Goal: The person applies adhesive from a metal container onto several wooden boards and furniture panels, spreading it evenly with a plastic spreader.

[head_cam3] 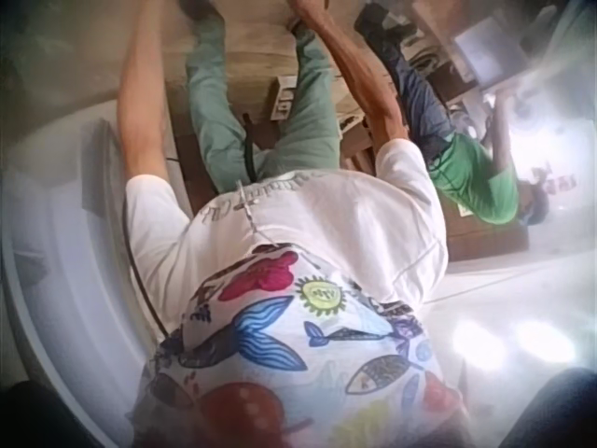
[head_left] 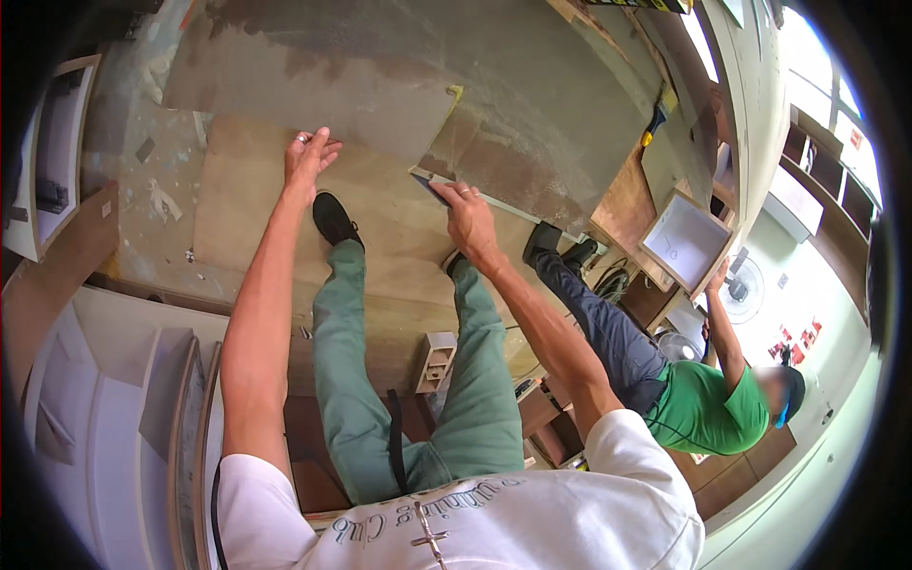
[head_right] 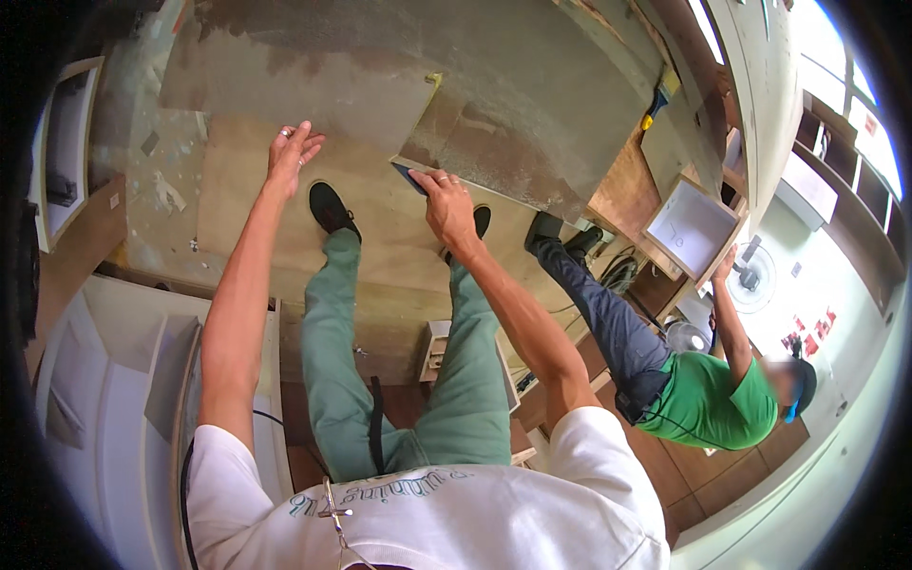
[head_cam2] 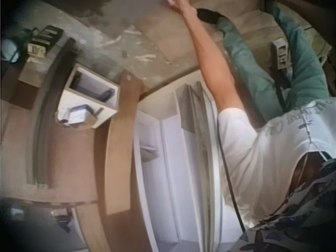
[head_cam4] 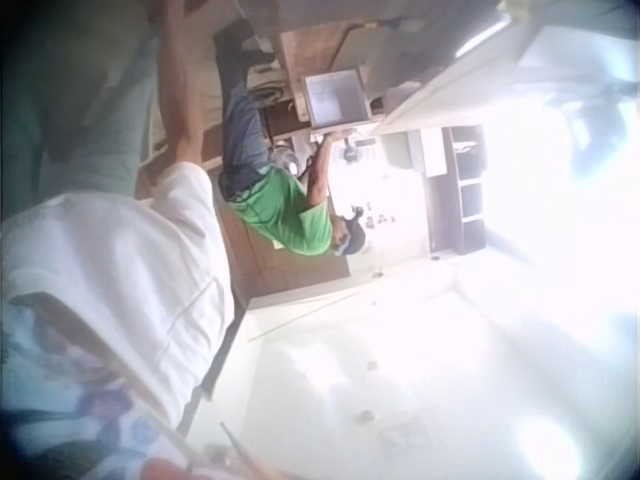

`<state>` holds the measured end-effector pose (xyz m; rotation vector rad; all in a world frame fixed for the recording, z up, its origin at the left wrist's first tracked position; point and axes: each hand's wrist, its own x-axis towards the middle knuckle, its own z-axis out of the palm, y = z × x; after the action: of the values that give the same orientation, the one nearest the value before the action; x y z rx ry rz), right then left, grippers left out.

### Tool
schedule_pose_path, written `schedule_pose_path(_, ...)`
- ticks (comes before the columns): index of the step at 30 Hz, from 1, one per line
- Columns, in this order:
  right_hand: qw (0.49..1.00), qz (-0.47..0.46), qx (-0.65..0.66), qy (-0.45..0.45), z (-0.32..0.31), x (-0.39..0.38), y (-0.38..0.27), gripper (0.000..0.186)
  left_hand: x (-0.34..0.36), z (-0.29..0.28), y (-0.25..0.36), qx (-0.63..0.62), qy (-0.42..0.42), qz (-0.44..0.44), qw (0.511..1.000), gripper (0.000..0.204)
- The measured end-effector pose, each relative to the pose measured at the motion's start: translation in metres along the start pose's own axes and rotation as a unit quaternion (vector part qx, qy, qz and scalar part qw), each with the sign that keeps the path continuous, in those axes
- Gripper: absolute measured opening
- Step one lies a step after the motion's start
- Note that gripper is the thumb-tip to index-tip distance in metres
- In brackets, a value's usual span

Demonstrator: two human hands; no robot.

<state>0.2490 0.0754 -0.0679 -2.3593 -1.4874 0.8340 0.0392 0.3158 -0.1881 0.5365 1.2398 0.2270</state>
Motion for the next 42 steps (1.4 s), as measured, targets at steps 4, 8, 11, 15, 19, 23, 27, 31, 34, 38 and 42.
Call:
schedule_pose_path(4, 0.997, -0.022, -0.027, 0.064, -0.045, 0.085, -0.028, 0.053, -0.011, -0.032, 0.005, 0.001, -0.010, 0.017, 1.000, 0.037)
schedule_pose_path(8, 0.984, -0.070, -0.107, 0.126, -0.060, 0.156, 0.000, 0.052, -0.003, -0.018, 0.016, -0.012, -0.012, 0.021, 1.000, 0.049)
schedule_pose_path(11, 0.988, -0.122, -0.090, 0.016, -0.062, 0.165, 0.001, 0.050, -0.003, -0.038, 0.027, -0.017, 0.022, 0.025, 0.999, 0.050)
schedule_pose_path(15, 0.986, -0.049, -0.087, 0.137, -0.080, 0.196, 0.014, 0.051, 0.012, -0.067, 0.043, -0.014, 0.043, 0.051, 0.998, 0.045)
schedule_pose_path(19, 0.984, -0.037, -0.125, 0.119, -0.060, 0.182, 0.019, 0.052, 0.020, -0.072, 0.051, 0.009, 0.016, 0.060, 0.998, 0.048)
schedule_pose_path(23, 0.987, -0.025, -0.118, 0.108, -0.018, 0.127, -0.010, 0.052, 0.020, -0.075, 0.051, -0.002, 0.026, 0.047, 0.999, 0.046)
schedule_pose_path(27, 0.993, -0.009, -0.094, 0.071, 0.009, 0.075, -0.048, 0.053, 0.019, -0.076, 0.048, -0.015, 0.050, 0.045, 0.998, 0.044)
schedule_pose_path(31, 0.997, -0.016, -0.070, -0.037, 0.016, 0.041, -0.051, 0.047, 0.019, -0.065, 0.055, -0.011, 0.028, 0.029, 0.999, 0.049)
schedule_pose_path(34, 0.998, -0.019, -0.026, -0.062, -0.005, 0.074, -0.066, 0.050, 0.019, -0.085, 0.057, -0.021, 0.026, 0.031, 0.999, 0.046)
schedule_pose_path(38, 0.995, -0.069, -0.022, 0.068, -0.037, 0.168, -0.070, 0.052, 0.018, -0.095, 0.062, -0.040, 0.029, 0.042, 0.998, 0.044)
schedule_pose_path(42, 0.984, -0.090, -0.119, 0.099, -0.037, 0.200, -0.061, 0.051, 0.010, -0.088, 0.068, -0.028, 0.034, 0.019, 0.999, 0.044)
